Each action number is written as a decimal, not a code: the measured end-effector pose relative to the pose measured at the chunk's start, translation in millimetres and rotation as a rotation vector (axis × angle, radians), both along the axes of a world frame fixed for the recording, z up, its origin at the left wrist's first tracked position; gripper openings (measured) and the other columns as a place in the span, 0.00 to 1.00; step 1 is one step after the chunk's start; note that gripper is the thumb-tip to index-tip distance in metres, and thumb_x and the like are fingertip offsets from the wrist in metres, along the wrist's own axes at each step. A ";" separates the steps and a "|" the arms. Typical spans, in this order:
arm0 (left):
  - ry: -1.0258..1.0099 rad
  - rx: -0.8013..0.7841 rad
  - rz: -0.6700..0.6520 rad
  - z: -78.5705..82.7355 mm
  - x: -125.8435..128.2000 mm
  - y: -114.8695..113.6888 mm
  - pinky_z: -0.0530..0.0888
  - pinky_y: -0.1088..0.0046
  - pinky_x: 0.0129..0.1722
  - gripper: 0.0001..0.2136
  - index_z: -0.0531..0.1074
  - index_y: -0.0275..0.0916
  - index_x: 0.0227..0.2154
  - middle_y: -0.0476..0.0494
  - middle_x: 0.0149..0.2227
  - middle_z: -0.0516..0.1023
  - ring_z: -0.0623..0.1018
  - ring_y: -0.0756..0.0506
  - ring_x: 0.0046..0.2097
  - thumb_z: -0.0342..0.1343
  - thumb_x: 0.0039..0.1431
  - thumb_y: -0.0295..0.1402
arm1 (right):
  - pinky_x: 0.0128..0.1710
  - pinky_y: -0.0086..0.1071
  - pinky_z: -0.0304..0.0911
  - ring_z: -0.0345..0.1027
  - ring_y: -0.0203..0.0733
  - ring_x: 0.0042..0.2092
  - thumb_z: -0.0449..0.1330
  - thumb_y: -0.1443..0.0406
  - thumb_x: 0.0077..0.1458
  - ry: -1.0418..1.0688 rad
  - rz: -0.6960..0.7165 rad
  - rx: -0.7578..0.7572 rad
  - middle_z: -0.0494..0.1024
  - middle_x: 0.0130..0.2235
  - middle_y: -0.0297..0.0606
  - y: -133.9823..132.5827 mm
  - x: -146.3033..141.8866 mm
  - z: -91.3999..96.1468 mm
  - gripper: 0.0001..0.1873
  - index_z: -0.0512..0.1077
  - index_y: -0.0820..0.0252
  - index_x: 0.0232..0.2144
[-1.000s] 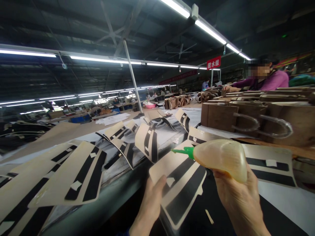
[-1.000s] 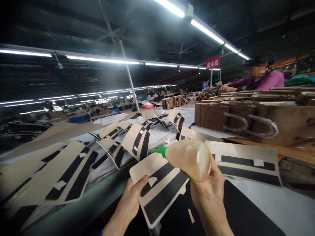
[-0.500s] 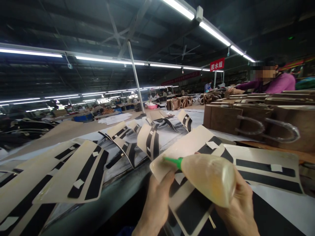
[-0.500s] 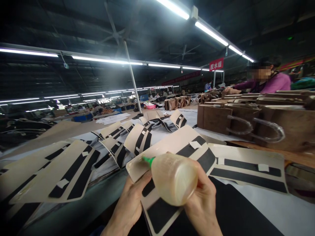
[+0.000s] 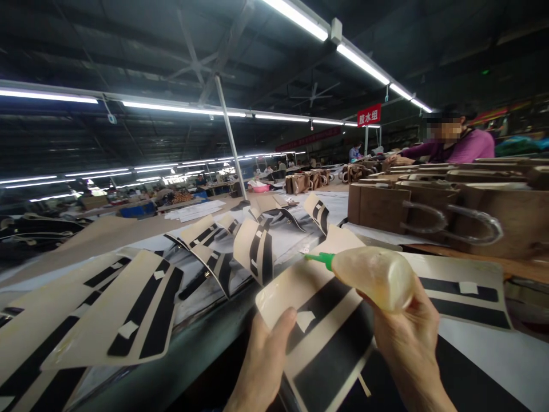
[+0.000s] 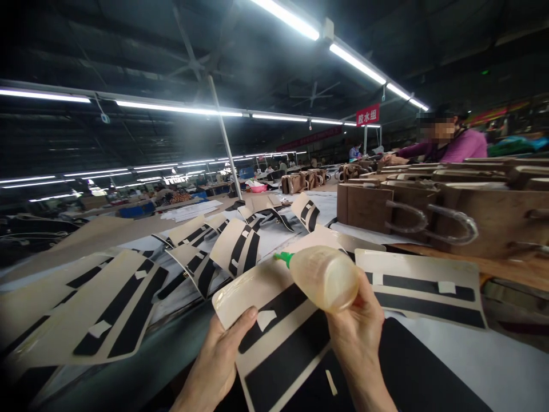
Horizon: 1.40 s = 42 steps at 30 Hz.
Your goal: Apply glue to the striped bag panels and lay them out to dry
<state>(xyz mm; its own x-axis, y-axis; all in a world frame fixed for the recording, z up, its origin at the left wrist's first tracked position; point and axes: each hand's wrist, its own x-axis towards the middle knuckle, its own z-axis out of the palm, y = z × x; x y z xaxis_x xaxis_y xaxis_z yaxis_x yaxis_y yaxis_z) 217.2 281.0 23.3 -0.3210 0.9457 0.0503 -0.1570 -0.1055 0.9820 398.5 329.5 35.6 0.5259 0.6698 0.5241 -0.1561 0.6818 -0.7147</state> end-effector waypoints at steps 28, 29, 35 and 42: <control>-0.043 -0.034 0.176 5.2 -14.5 -16.7 0.65 0.59 0.66 0.13 0.78 0.41 0.38 0.42 0.38 0.86 0.75 0.35 0.62 0.71 0.53 0.40 | 0.34 0.37 0.71 0.72 0.43 0.32 0.76 0.60 0.41 -0.152 0.156 0.089 0.79 0.32 0.36 -10.8 -1.2 5.2 0.17 0.80 0.53 0.36; -0.045 -0.036 0.180 4.3 -16.6 -17.1 0.65 0.59 0.66 0.14 0.78 0.41 0.39 0.42 0.39 0.86 0.75 0.35 0.62 0.71 0.53 0.40 | 0.34 0.36 0.70 0.72 0.43 0.32 0.76 0.60 0.40 -0.127 0.114 0.087 0.79 0.33 0.36 -7.3 1.0 3.8 0.18 0.80 0.53 0.36; -0.063 -0.054 0.175 0.3 -31.4 -23.0 0.67 0.57 0.66 0.17 0.79 0.39 0.40 0.39 0.43 0.86 0.77 0.34 0.60 0.72 0.51 0.41 | 0.38 0.37 0.67 0.70 0.42 0.36 0.78 0.59 0.34 0.000 -0.238 0.054 0.79 0.35 0.35 24.9 25.1 -2.1 0.23 0.78 0.58 0.35; -0.039 -0.092 0.197 4.7 -30.3 -24.1 0.66 0.55 0.67 0.19 0.78 0.40 0.43 0.40 0.44 0.86 0.77 0.33 0.59 0.73 0.49 0.41 | 0.31 0.32 0.67 0.70 0.41 0.32 0.74 0.62 0.41 -0.140 -0.057 0.056 0.76 0.30 0.32 1.4 11.6 3.6 0.15 0.78 0.55 0.33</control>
<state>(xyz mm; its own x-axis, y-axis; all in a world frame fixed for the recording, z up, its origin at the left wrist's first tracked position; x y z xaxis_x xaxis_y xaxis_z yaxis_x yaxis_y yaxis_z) 186.9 256.9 28.0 -0.4997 0.8648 -0.0493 -0.1806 -0.0483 0.9824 410.1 330.9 39.2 0.4815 0.6086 0.6307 -0.0171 0.7260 -0.6875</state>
